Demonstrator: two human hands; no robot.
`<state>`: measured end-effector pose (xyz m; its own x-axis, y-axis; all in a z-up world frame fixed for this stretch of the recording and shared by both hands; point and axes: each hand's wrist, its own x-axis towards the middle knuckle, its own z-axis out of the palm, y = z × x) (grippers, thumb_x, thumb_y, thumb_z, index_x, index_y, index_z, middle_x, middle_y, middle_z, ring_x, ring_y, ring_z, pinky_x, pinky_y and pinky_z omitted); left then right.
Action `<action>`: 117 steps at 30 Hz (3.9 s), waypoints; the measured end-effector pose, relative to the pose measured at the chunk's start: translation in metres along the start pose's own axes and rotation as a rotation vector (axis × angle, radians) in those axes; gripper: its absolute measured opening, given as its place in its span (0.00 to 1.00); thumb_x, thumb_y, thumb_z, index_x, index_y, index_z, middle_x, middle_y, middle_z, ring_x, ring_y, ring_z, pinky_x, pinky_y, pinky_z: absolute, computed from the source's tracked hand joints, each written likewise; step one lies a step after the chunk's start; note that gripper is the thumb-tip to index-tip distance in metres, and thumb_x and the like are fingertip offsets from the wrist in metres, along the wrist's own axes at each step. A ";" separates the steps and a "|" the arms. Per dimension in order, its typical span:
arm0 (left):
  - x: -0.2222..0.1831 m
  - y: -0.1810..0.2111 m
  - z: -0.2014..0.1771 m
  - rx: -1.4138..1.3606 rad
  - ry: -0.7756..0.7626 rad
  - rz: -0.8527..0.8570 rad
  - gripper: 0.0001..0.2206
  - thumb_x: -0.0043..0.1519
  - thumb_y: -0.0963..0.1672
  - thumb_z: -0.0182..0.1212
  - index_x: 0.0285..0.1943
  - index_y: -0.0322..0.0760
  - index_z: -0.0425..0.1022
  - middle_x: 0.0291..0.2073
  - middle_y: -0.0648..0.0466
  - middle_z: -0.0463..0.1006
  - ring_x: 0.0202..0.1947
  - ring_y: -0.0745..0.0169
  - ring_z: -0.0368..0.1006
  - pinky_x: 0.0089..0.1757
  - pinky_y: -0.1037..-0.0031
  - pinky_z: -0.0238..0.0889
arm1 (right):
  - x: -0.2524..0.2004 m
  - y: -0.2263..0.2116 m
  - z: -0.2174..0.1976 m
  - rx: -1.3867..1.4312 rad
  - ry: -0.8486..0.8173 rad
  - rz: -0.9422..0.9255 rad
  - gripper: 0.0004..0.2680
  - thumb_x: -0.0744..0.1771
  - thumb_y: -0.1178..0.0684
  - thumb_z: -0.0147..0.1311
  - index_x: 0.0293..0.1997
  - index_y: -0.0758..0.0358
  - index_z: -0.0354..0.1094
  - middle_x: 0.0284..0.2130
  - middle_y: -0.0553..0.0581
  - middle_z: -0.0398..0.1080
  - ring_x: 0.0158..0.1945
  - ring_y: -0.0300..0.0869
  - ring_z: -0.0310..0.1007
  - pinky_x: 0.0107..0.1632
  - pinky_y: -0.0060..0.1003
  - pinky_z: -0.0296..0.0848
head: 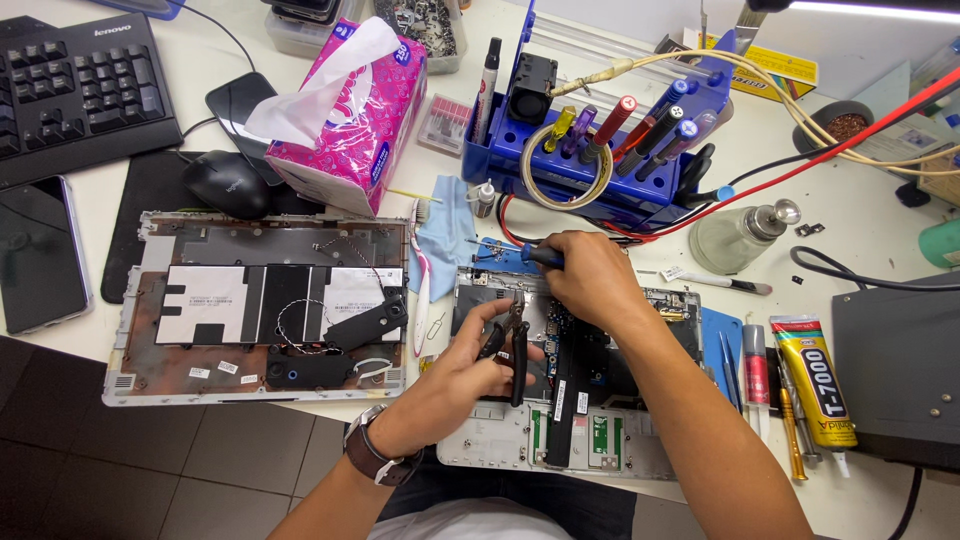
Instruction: The person uses a screwdriver to remove screws from a blue circuit board, detaches a black metal bracket, and wipes both components with a white tissue. The person then places the cleaned parts on the workbench.
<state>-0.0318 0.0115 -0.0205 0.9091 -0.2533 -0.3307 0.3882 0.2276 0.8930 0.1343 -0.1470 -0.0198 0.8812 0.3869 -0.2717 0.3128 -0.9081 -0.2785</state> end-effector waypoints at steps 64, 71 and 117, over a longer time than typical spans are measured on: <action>0.160 0.069 -0.055 0.914 1.095 0.852 0.09 0.66 0.45 0.60 0.44 0.33 0.80 0.32 0.50 0.72 0.32 0.43 0.78 0.32 0.60 0.72 | -0.038 -0.019 0.020 1.423 0.341 -0.249 0.07 0.67 0.62 0.57 0.47 0.76 0.75 0.32 0.70 0.80 0.35 0.51 0.84 0.35 0.46 0.88; 0.156 0.087 -0.052 0.897 1.029 0.927 0.06 0.66 0.41 0.58 0.40 0.28 0.76 0.33 0.44 0.73 0.32 0.45 0.71 0.34 0.59 0.65 | -0.063 0.002 0.030 1.376 0.226 -0.136 0.06 0.68 0.60 0.54 0.48 0.71 0.72 0.30 0.65 0.76 0.33 0.52 0.82 0.38 0.43 0.86; 0.055 0.054 0.042 0.180 0.279 0.710 0.05 0.67 0.42 0.62 0.42 0.34 0.80 0.24 0.52 0.80 0.30 0.71 0.74 0.37 0.78 0.73 | -0.129 0.038 0.009 0.921 0.458 -0.180 0.04 0.64 0.60 0.64 0.39 0.58 0.82 0.12 0.57 0.66 0.31 0.31 0.62 0.24 0.29 0.65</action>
<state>0.0329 -0.0300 0.0221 0.9443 0.1468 0.2946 -0.3087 0.0842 0.9474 0.0296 -0.2302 -0.0038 0.9586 0.2318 0.1656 0.2315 -0.2950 -0.9270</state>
